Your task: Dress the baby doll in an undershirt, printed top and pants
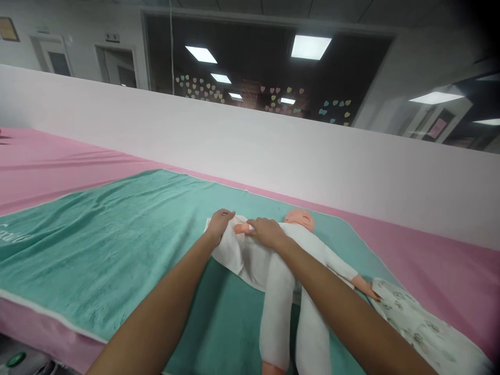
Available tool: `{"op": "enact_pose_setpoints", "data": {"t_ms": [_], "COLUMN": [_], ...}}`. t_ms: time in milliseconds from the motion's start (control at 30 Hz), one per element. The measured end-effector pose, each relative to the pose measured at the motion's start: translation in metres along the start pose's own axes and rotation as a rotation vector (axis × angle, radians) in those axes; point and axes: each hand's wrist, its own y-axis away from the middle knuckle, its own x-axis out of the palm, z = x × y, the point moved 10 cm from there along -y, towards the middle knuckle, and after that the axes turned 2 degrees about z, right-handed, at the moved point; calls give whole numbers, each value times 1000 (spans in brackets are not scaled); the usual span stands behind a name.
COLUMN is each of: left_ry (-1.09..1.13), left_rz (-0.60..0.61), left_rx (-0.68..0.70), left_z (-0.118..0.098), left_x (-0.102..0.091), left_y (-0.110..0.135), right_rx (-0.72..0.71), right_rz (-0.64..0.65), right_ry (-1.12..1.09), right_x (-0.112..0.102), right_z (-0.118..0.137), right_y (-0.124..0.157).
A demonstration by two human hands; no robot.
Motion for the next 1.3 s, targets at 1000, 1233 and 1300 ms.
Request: {"op": "enact_pose_setpoints", "data": {"t_ms": [1000,1233,1300], "left_ry": [-332,121,232], "left_rz": [107,146,194], "left_rx": [58,64,59], "left_z": [-14,-31,-31], "left_x": [40,66,68], "left_y": [21,42,42], "right_rx": [416,229,155], "right_rz": [-305,-76,15], "right_ry": [-593,-760,-759], "right_x": [-8,-33,-36], "right_z": [-191,-146,-124], "right_y": [147,96,82]}}
